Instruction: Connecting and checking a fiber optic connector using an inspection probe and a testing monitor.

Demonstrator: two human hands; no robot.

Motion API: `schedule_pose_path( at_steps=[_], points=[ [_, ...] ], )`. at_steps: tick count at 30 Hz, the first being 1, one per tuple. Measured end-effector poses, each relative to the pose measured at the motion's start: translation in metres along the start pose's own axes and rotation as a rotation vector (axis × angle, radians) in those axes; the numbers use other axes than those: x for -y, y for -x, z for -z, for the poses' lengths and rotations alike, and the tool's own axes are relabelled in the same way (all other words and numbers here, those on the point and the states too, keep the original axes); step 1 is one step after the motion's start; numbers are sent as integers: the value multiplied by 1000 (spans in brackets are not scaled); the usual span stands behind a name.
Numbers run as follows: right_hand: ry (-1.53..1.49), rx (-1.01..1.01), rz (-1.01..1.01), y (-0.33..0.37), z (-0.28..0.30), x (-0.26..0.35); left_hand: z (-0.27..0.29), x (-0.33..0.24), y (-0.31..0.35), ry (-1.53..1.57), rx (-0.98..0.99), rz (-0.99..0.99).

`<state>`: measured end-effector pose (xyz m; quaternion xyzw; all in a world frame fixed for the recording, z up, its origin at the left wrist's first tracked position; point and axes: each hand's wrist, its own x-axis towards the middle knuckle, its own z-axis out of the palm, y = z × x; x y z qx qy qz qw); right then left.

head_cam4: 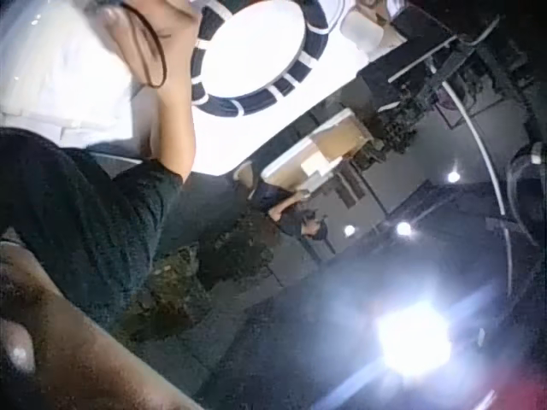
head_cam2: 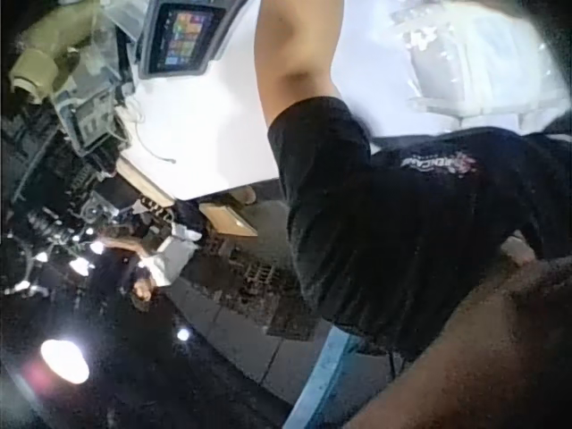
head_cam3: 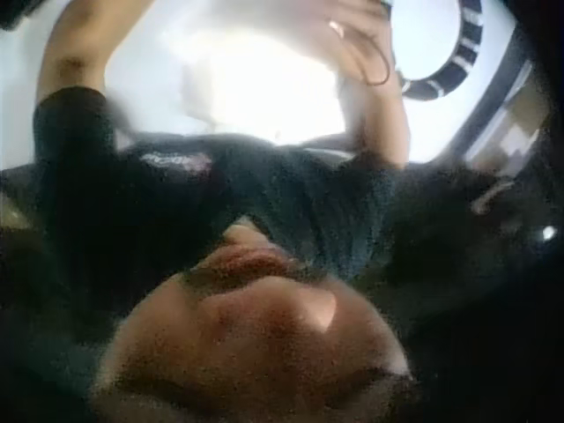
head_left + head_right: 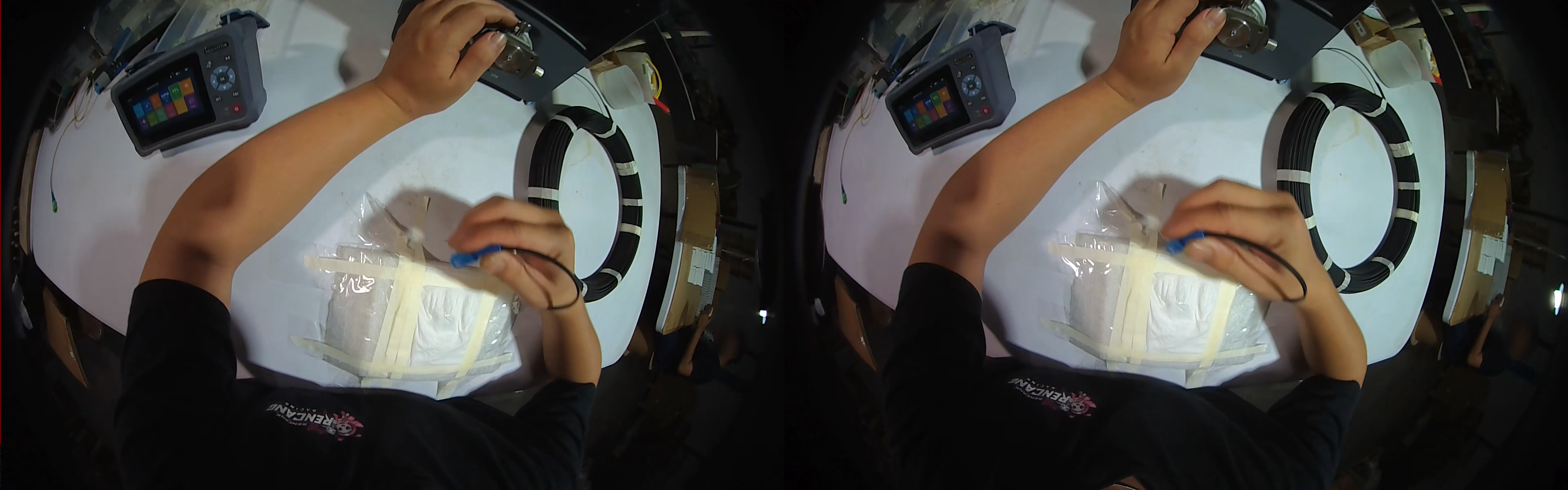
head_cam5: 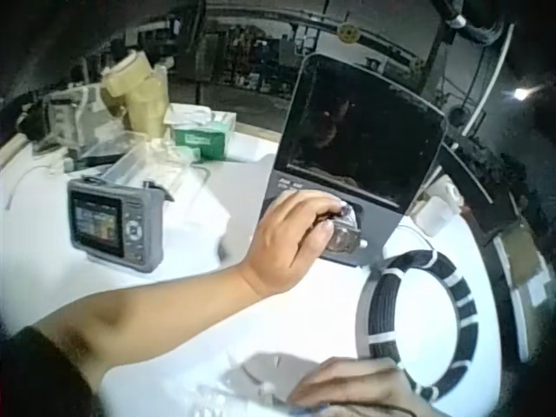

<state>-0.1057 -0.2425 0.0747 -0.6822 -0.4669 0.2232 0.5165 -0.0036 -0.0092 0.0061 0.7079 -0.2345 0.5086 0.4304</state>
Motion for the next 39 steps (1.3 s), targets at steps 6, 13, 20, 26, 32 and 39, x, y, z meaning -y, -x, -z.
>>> schedule_pose_path(
  at_steps=[6, 13, 20, 26, 32, 39],
  points=[
    [-116, -116, -45, 48, -31, 3, 1, -1, 2, -69, -14, -44],
    [111, -201, 81, 54, -40, -6, -1, -2, 6, -69, -25, -42],
    [209, -170, 82, 53, -41, -4, -3, 1, 4, -48, -34, -47],
    [267, -124, 89, 52, -43, -2, -6, 3, 3, -34, -45, -65],
    [287, -207, 58, 51, -45, -3, -3, -4, 6, -12, -31, -8],
    [257, -180, 110, 54, -45, -3, -4, -1, 5, -31, -57, -63]
  ],
)
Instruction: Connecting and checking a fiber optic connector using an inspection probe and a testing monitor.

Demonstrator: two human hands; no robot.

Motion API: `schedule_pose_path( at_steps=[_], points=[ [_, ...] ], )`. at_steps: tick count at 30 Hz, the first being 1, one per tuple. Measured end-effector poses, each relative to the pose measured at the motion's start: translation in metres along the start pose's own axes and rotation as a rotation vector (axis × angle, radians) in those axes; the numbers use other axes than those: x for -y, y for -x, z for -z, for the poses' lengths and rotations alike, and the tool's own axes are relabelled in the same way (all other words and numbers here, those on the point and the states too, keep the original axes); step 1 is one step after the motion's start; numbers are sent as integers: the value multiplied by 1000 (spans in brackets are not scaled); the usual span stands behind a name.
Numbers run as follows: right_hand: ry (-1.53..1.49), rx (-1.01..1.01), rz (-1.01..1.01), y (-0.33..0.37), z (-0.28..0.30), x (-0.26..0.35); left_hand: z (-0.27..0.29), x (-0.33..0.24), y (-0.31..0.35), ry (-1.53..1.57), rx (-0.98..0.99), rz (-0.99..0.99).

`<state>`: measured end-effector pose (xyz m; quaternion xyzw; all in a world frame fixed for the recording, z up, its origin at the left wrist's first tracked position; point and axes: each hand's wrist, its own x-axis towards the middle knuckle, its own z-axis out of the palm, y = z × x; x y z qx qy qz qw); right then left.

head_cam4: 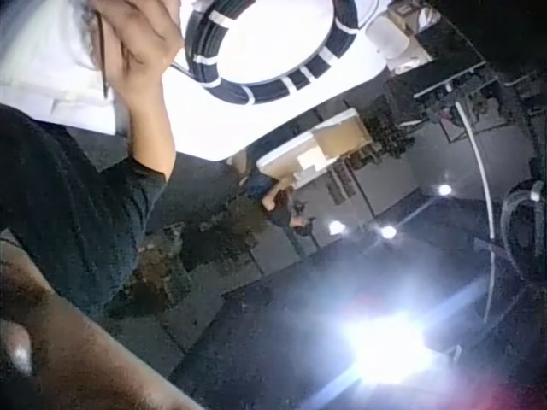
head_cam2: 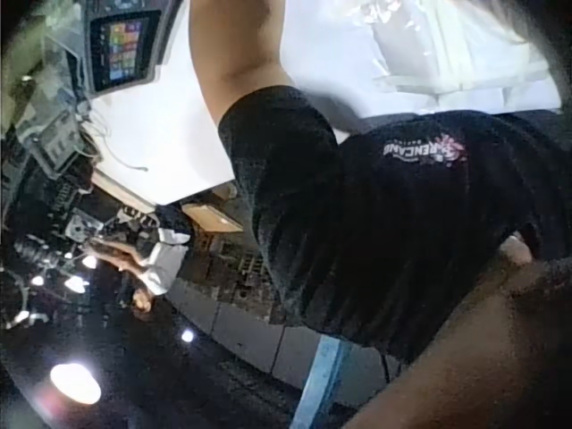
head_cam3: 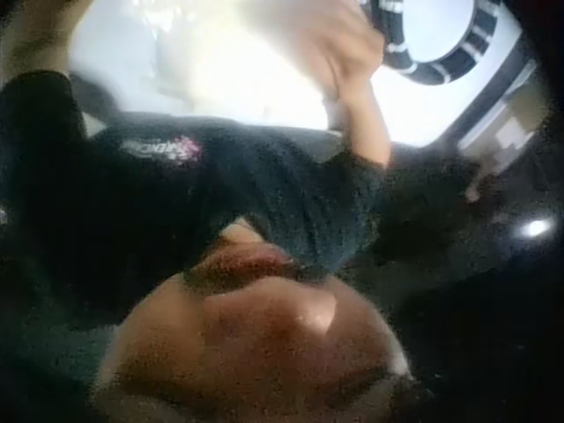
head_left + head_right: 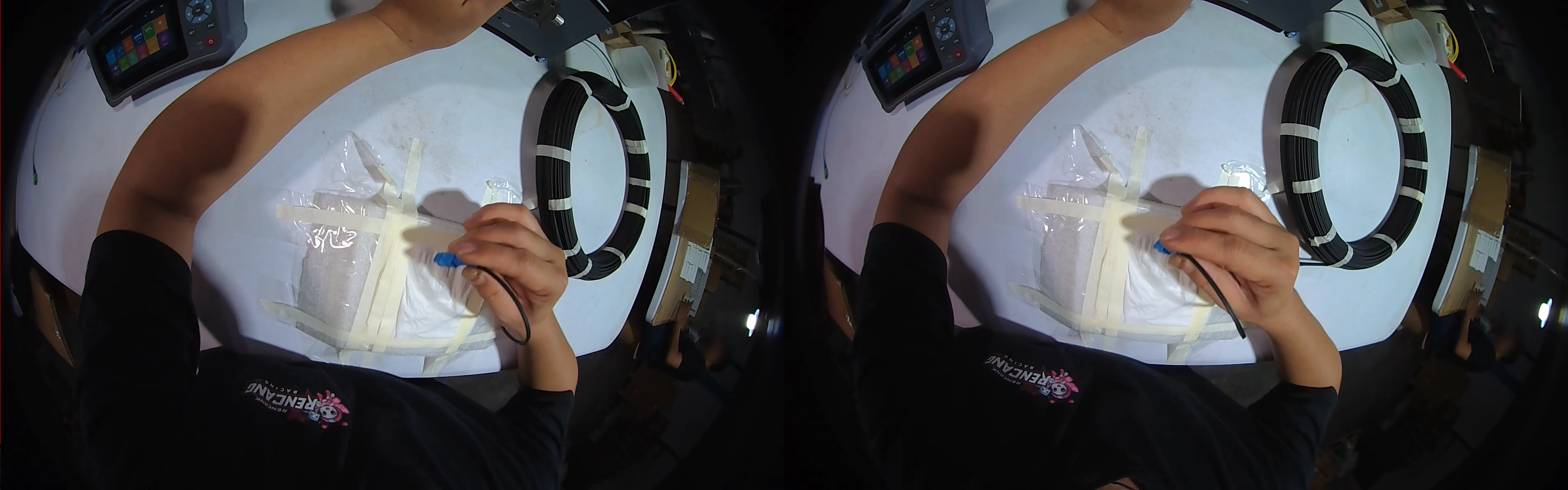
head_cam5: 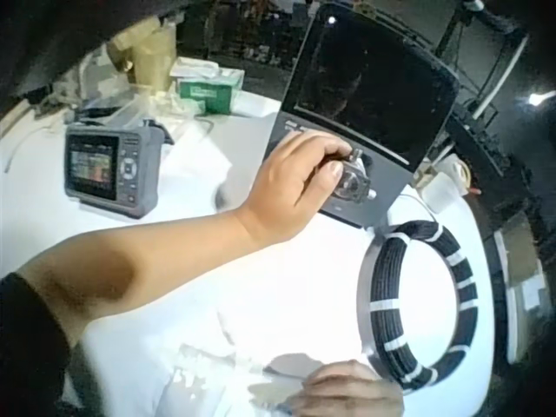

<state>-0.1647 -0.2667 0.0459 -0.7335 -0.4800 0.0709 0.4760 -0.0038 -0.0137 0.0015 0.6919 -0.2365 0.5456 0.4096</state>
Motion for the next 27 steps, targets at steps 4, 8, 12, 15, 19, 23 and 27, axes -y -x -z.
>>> schedule_pose_path(
  at_steps=[4, 8, 12, 15, 19, 23, 27],
  points=[
    [33, 3, 2, 1, 0, -2, -2, 1, -1, -8, 9, 8],
    [8, 23, 30, -1, 1, -2, -1, 4, 0, -24, 3, -4],
    [51, -11, 8, 1, 1, -3, -3, 4, 1, -1, 5, -2],
    [32, 19, 39, 1, 0, -3, -3, 3, 1, -1, 1, 4],
    [52, -24, 15, 0, 1, 0, -3, 3, 2, -10, -6, 5],
    [81, -44, 8, 0, 0, 1, -2, 1, 1, -2, 2, 9],
    [105, -39, 34, -2, -1, 2, -2, 1, 1, -2, 7, 9]
  ],
)
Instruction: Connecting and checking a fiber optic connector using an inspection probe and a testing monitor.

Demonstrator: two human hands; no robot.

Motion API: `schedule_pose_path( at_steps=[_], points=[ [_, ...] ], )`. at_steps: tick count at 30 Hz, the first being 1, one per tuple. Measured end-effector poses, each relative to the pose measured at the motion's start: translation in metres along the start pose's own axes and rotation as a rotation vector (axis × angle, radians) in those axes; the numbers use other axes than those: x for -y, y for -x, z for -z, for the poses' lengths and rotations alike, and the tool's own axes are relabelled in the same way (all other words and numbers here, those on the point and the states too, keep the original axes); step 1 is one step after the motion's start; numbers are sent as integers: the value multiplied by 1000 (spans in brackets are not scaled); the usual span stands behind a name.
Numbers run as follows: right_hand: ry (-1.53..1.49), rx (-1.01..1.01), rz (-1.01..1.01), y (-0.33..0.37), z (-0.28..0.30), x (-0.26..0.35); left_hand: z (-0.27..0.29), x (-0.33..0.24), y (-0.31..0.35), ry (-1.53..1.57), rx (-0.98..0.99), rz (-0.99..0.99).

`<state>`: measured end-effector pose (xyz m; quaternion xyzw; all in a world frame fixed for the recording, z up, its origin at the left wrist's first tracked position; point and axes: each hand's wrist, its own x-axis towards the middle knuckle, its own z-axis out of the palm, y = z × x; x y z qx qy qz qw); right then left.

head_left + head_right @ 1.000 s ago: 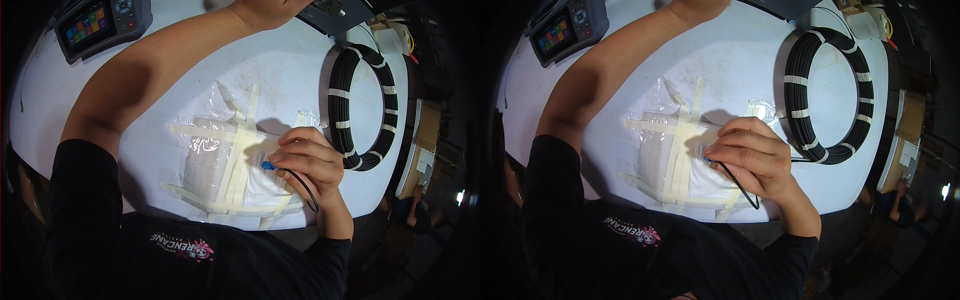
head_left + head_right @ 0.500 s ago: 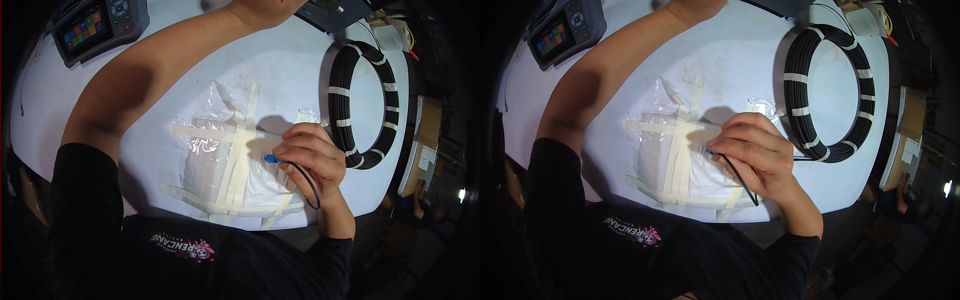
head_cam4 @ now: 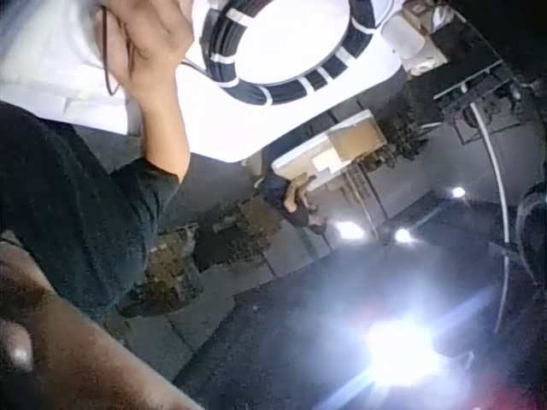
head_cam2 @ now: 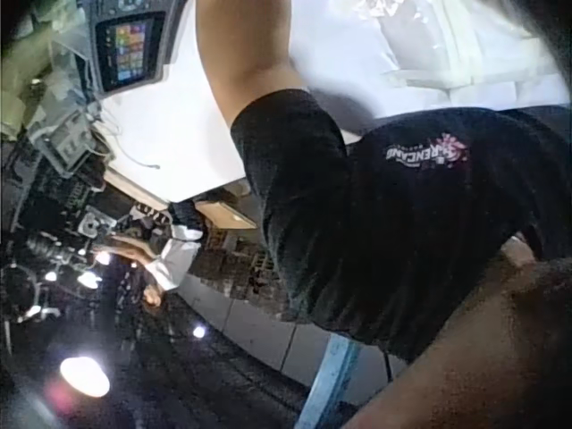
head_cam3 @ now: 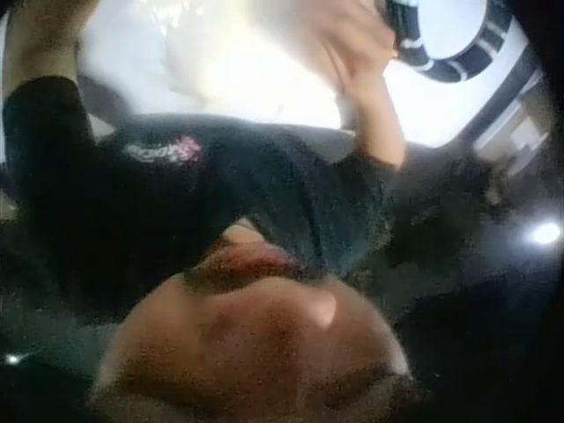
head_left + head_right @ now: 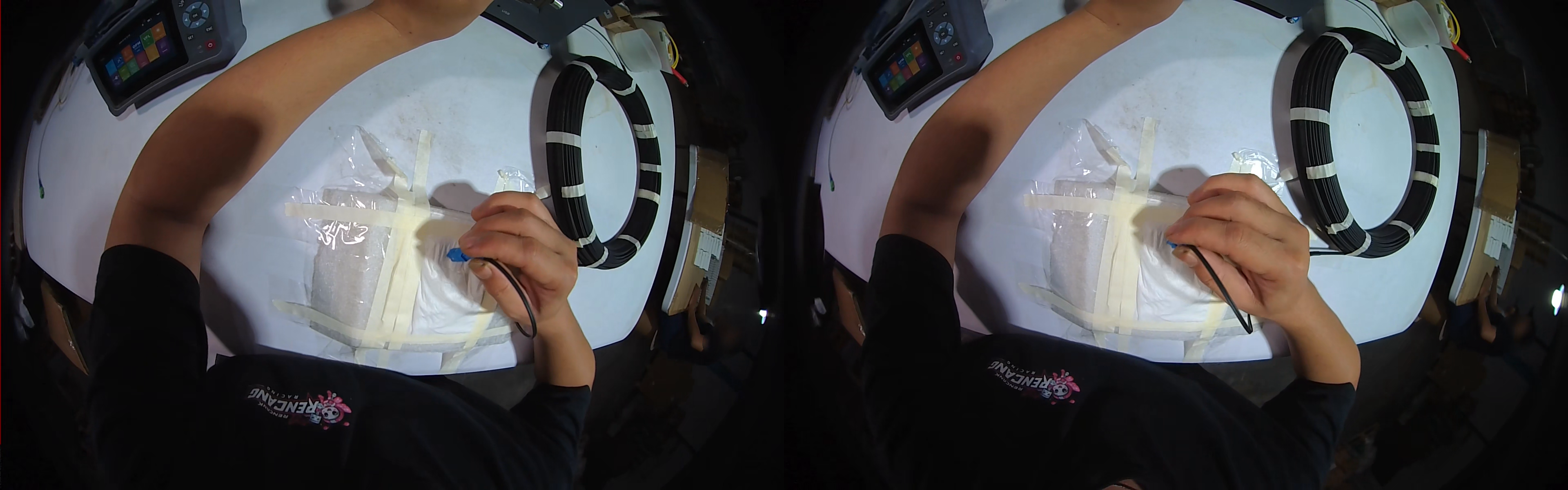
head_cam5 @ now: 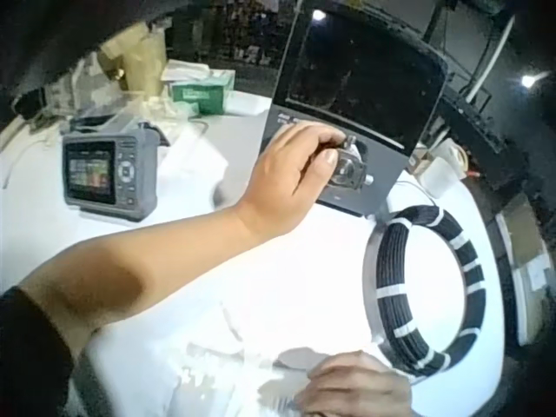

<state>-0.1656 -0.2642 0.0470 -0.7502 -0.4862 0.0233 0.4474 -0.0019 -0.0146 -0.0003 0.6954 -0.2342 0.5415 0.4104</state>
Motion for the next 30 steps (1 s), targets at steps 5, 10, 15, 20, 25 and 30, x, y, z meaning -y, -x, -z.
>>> schedule_pose_path(
  at_steps=[5, 10, 15, 20, 25, 30],
  points=[
    [-46, 2, -2, 0, 2, 0, 3, 0, 0, 3, 3, -6],
    [25, -2, 8, 1, 0, 0, 1, -3, 2, 3, 19, 23],
    [-11, 3, 24, 1, 0, 0, 5, -5, 1, 19, 38, 24],
    [11, 20, 33, 0, -1, 1, 8, -6, 1, 18, 59, 32],
    [0, -29, -1, 2, 0, 2, 8, -9, 3, 28, 75, 40],
    [5, 29, 31, -1, -2, 3, 11, -8, 2, 18, 82, 33]
  ],
)
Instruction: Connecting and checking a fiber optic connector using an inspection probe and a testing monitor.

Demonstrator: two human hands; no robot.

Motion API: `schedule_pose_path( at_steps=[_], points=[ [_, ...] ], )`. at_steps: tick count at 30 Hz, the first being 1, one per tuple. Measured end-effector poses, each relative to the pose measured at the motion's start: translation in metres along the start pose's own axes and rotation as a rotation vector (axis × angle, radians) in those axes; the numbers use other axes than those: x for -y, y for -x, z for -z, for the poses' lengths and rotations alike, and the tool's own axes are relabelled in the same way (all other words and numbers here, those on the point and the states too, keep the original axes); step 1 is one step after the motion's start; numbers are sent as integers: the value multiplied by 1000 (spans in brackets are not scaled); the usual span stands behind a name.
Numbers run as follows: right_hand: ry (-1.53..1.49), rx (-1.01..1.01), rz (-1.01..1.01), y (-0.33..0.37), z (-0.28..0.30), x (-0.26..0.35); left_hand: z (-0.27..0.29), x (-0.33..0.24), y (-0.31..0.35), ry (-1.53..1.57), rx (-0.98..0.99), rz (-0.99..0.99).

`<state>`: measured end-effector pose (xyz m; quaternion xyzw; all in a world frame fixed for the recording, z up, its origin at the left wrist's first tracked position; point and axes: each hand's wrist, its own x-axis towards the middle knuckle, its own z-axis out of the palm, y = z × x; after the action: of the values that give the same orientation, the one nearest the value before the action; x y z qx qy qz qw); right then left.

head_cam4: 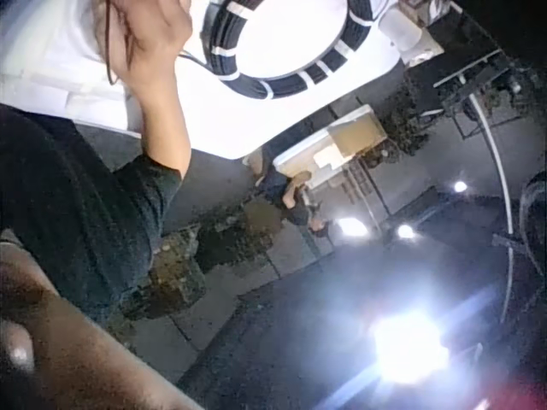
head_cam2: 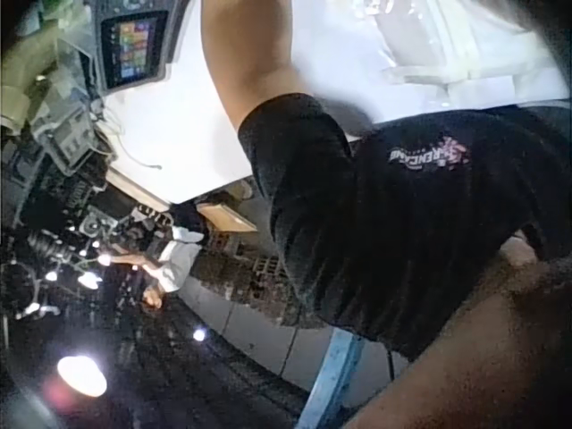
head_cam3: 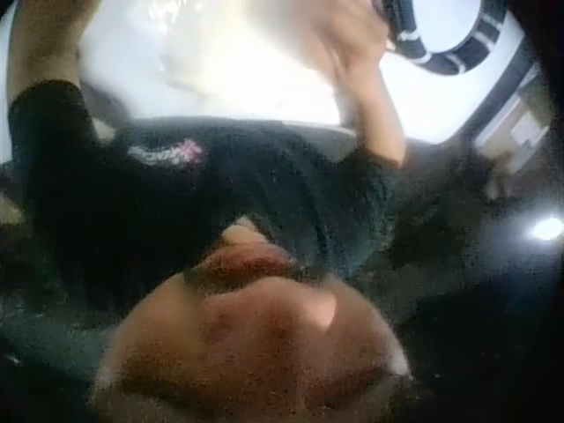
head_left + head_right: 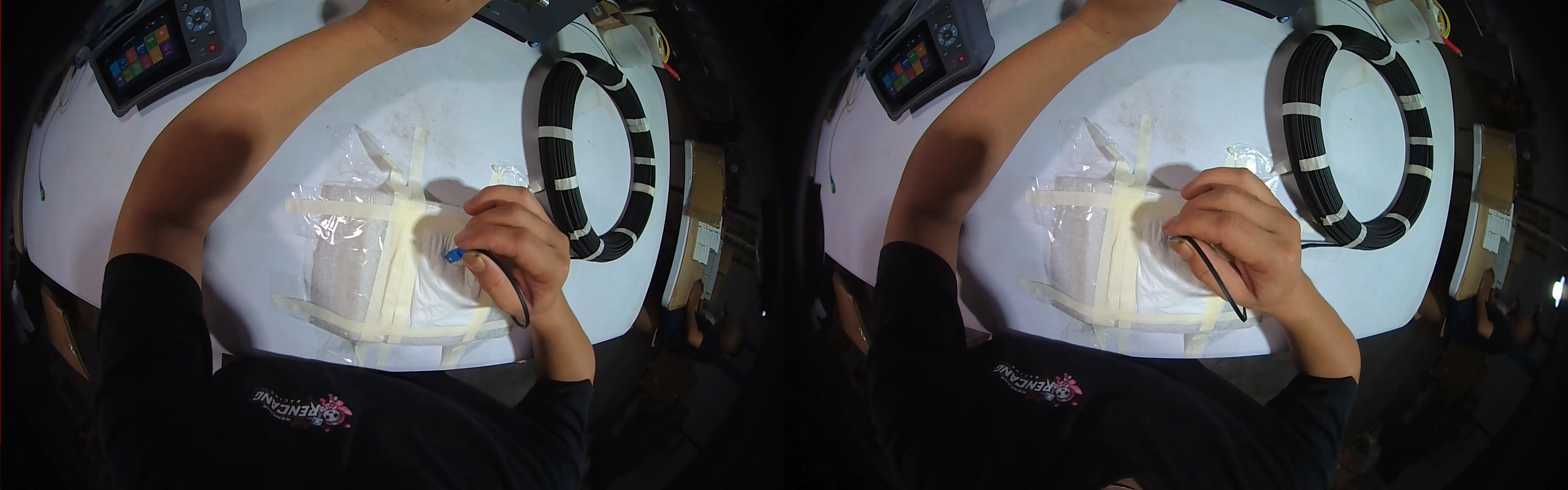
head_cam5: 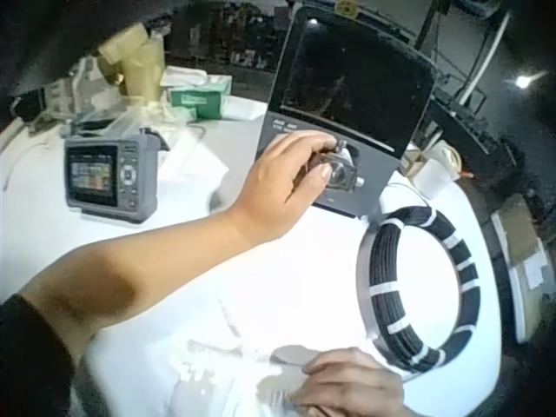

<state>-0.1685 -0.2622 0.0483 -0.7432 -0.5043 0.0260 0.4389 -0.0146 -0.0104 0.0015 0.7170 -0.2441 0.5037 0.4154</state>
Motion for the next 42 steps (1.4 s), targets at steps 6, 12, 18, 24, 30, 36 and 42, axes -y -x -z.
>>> schedule_pose_path(
  at_steps=[6, 12, 18, 24, 30, 36, 42],
  points=[
    [27, -95, -47, 2, 0, -3, 0, -1, 3, -4, 10, -22],
    [32, -105, -53, 5, 2, -3, 6, -9, 10, -26, 50, -7],
    [-3, -71, -32, 1, -3, -1, 15, -10, 17, -35, 46, 44],
    [40, -114, -44, 3, 2, 2, 14, -11, 16, -61, 43, 20],
    [71, -172, -53, 5, -3, 1, 14, -15, 17, -77, 51, 9],
    [-6, -194, -65, 8, -3, 1, 17, -23, 15, -66, 91, 72],
    [-22, -86, -27, 6, -1, 0, 18, -24, 13, -43, 122, 179]
  ],
)
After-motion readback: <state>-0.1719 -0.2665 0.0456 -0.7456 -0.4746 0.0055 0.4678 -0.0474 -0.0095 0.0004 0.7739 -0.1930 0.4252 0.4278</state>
